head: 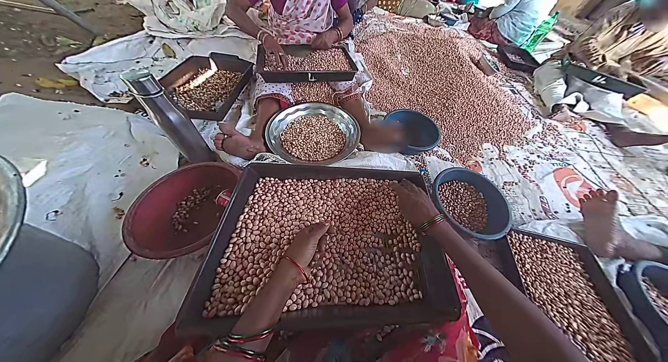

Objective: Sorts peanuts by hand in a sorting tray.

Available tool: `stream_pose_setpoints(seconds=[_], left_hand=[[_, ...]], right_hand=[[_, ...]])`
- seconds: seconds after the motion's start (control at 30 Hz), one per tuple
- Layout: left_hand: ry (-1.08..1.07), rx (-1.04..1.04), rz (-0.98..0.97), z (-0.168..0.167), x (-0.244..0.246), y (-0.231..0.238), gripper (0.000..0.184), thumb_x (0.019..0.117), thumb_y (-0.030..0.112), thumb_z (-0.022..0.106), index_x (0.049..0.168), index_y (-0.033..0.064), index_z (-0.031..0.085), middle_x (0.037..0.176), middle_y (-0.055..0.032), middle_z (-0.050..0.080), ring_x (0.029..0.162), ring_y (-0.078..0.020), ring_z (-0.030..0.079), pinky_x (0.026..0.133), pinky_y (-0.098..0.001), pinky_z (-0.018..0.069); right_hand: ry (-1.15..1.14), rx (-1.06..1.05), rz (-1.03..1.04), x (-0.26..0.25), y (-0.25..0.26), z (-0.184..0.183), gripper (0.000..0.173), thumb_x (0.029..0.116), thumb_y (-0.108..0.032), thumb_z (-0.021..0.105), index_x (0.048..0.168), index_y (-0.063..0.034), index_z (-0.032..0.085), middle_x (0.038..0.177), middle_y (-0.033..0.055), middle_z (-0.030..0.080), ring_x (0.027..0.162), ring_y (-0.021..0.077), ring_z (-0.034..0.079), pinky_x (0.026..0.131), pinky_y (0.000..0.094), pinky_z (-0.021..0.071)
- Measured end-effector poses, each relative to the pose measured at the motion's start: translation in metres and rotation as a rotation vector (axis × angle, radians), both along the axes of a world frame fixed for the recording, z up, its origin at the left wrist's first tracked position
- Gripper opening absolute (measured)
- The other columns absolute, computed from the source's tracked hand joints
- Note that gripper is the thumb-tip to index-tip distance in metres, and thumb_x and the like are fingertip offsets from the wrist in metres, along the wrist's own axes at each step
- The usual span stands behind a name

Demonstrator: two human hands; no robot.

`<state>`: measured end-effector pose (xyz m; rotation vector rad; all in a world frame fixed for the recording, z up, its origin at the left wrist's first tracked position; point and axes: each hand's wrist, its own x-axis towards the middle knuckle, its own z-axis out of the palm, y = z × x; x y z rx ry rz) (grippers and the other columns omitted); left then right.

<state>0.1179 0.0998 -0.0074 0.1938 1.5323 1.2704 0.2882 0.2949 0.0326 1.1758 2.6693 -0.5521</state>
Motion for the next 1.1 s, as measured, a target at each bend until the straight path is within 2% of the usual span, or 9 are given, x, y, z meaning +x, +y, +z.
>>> stream_pose_setpoints(seconds=[0.07, 0.13, 0.27, 0.33, 0.53, 0.67, 0.9, 1.0, 1.1], left_hand=[[0.002, -0.004, -0.003, -0.001, 0.000, 0.000, 0.031, 0.1125, 0.023, 0.038, 0.099, 0.0052, 0.060, 0.053, 0.0064, 0.038, 0.036, -0.0016, 0.030, 0.036, -0.0155, 0.0265], [0.010, -0.007, -0.004, -0.001, -0.001, 0.001, 0.031, 0.1125, 0.023, 0.038, 0.099, 0.0053, 0.060, 0.054, 0.0067, 0.038, 0.037, -0.0014, 0.030, 0.036, -0.0152, 0.0266], [-0.001, -0.021, 0.011, 0.002, 0.003, 0.003, 0.031, 0.1121, 0.024, 0.040, 0.098, 0.0055, 0.060, 0.052, 0.0065, 0.037, 0.036, -0.0018, 0.030, 0.035, -0.0155, 0.0262], [-0.016, -0.017, 0.014, 0.003, 0.003, 0.004, 0.030, 0.1119, 0.024, 0.041, 0.098, 0.0053, 0.060, 0.052, 0.0062, 0.039, 0.036, -0.0015, 0.029, 0.035, -0.0154, 0.0262], [-0.071, -0.024, 0.055, 0.003, 0.002, 0.005, 0.030, 0.1122, 0.024, 0.040, 0.097, 0.0064, 0.058, 0.056, 0.0052, 0.043, 0.037, -0.0009, 0.030, 0.036, -0.0144, 0.0253], [-0.092, -0.010, 0.055, 0.003, 0.001, 0.004, 0.032, 0.1124, 0.026, 0.038, 0.094, 0.0086, 0.057, 0.059, 0.0045, 0.047, 0.037, -0.0005, 0.031, 0.036, -0.0141, 0.0258], [-0.105, -0.039, -0.076, 0.006, 0.002, 0.002, 0.034, 0.1126, 0.028, 0.037, 0.091, 0.0101, 0.056, 0.057, 0.0058, 0.044, 0.038, -0.0010, 0.030, 0.036, -0.0149, 0.0250], [-0.105, -0.061, -0.225, 0.007, 0.002, 0.000, 0.034, 0.1128, 0.031, 0.036, 0.093, 0.0109, 0.056, 0.057, 0.0064, 0.045, 0.038, -0.0005, 0.031, 0.037, -0.0144, 0.0256], [-0.111, -0.114, -0.386, 0.004, 0.005, -0.001, 0.043, 0.1128, 0.040, 0.030, 0.096, 0.0112, 0.056, 0.057, 0.0062, 0.046, 0.039, -0.0008, 0.030, 0.038, -0.0153, 0.0255]], right_hand=[[-0.057, -0.185, 0.170, -0.002, -0.020, 0.001, 0.046, 0.1058, -0.003, 0.044, 0.151, -0.0044, 0.050, 0.160, 0.0321, 0.034, 0.145, 0.0498, 0.039, 0.118, 0.0595, 0.0326], [0.040, -0.328, 0.274, 0.002, -0.037, 0.018, 0.042, 0.1066, -0.002, 0.044, 0.147, -0.0012, 0.054, 0.157, 0.0298, 0.042, 0.148, 0.0428, 0.039, 0.121, 0.0512, 0.0311], [0.209, -0.173, 0.155, 0.022, -0.034, 0.027, 0.033, 0.1049, -0.002, 0.046, 0.131, 0.0054, 0.065, 0.139, 0.0263, 0.061, 0.134, 0.0378, 0.056, 0.113, 0.0494, 0.0425], [0.063, -0.173, 0.116, 0.029, -0.029, 0.028, 0.033, 0.1069, -0.006, 0.045, 0.130, 0.0059, 0.064, 0.134, 0.0263, 0.064, 0.127, 0.0402, 0.061, 0.108, 0.0551, 0.0444], [-0.384, -0.232, 0.155, 0.028, -0.047, 0.015, 0.035, 0.1110, -0.013, 0.040, 0.137, -0.0006, 0.060, 0.135, 0.0277, 0.062, 0.125, 0.0477, 0.059, 0.101, 0.0648, 0.0451], [-0.470, -0.192, 0.107, 0.020, -0.056, 0.004, 0.035, 0.1108, -0.014, 0.040, 0.138, -0.0019, 0.059, 0.137, 0.0273, 0.060, 0.125, 0.0474, 0.059, 0.098, 0.0647, 0.0464], [-0.506, -0.179, 0.110, 0.018, -0.067, -0.002, 0.033, 0.1092, -0.015, 0.045, 0.134, 0.0033, 0.055, 0.131, 0.0293, 0.061, 0.121, 0.0476, 0.061, 0.095, 0.0631, 0.0474], [-0.386, -0.191, 0.142, 0.014, -0.073, 0.006, 0.034, 0.1083, -0.014, 0.044, 0.133, 0.0046, 0.057, 0.131, 0.0276, 0.062, 0.122, 0.0447, 0.061, 0.097, 0.0609, 0.0469], [0.013, -0.264, 0.296, 0.009, -0.089, 0.027, 0.033, 0.1059, -0.013, 0.051, 0.128, 0.0087, 0.062, 0.118, 0.0277, 0.068, 0.107, 0.0414, 0.067, 0.094, 0.0555, 0.0500]])
